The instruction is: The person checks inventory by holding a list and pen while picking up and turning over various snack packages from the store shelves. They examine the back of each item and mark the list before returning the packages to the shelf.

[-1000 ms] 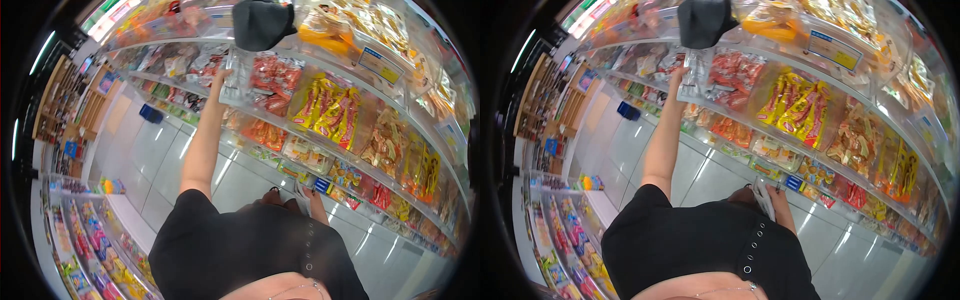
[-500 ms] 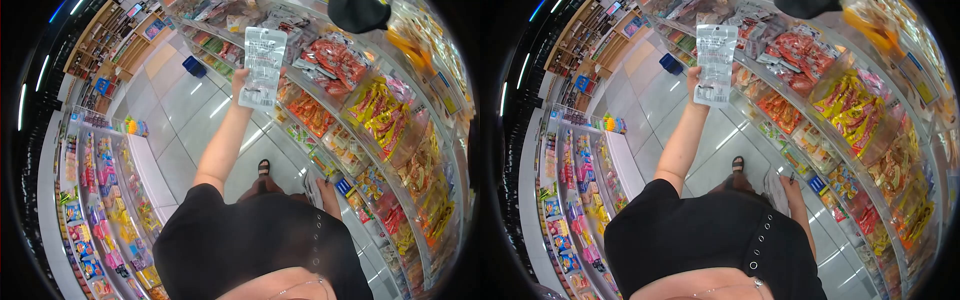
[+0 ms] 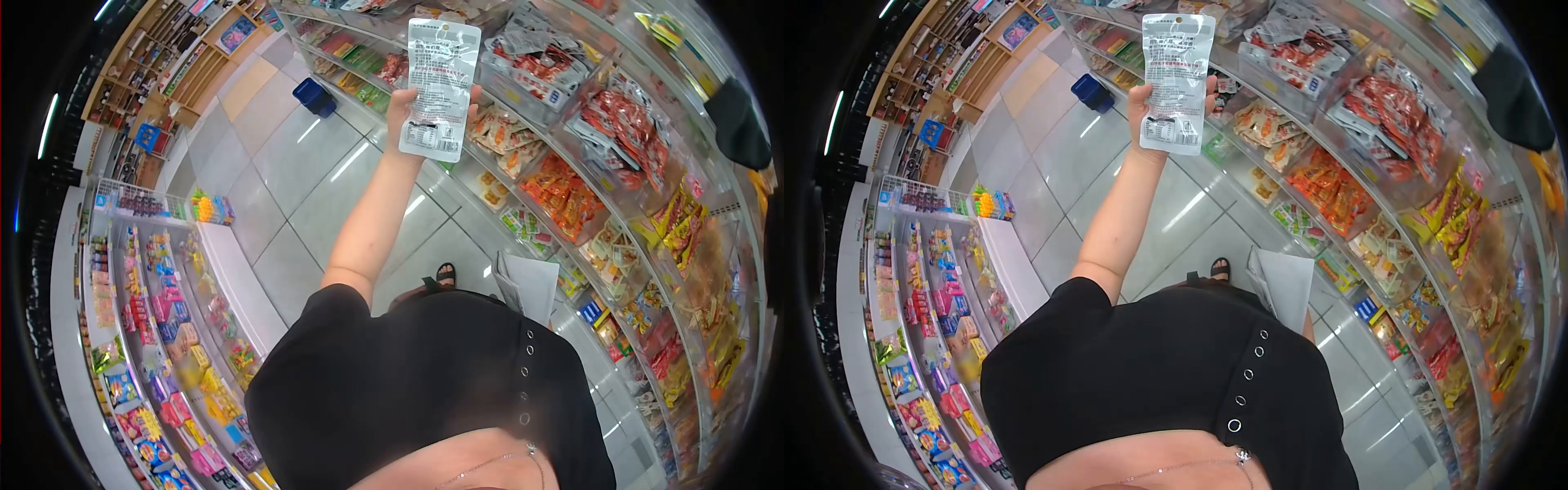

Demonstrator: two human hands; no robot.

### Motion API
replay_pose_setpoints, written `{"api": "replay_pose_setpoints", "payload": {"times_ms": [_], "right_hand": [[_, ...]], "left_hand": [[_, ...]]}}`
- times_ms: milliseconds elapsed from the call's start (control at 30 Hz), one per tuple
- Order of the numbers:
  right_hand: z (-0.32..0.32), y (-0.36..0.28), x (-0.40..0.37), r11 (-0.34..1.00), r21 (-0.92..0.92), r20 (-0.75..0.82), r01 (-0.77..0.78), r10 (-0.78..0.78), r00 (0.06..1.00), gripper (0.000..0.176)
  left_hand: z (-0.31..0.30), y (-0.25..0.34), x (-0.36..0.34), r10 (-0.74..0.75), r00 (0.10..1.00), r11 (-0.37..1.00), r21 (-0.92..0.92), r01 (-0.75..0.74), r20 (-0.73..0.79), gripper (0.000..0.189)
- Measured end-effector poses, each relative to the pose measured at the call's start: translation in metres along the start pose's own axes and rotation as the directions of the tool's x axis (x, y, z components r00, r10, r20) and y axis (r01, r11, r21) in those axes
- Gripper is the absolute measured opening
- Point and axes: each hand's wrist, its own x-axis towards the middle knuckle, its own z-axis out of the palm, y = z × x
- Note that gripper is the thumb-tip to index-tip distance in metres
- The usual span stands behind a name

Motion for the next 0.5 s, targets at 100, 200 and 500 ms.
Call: {"api": "replay_pose_setpoints", "payload": {"times_ms": [100,200,500], "right_hand": [[0.024,0.009,0.024,1.0,-0.019,-0.002,0.018,-0.018,1.0,0.02],[0.031,0.026,0.058,1.0,0.007,-0.029,0.021,-0.021,0.999,0.019],[0.047,-0.017,0.067,0.961,-0.204,0.013,0.184,-0.186,0.983,0.014]], "left_hand": [[-0.021,0.026,0.007,-0.022,0.999,1.0,-0.012,0.023,0.049,0.075],[-0.031,0.043,0.013,-0.008,0.999,0.997,0.078,0.004,0.049,0.077],[-0.047,0.058,0.031,-0.089,0.986,0.996,0.028,0.086,0.143,0.074]]}}
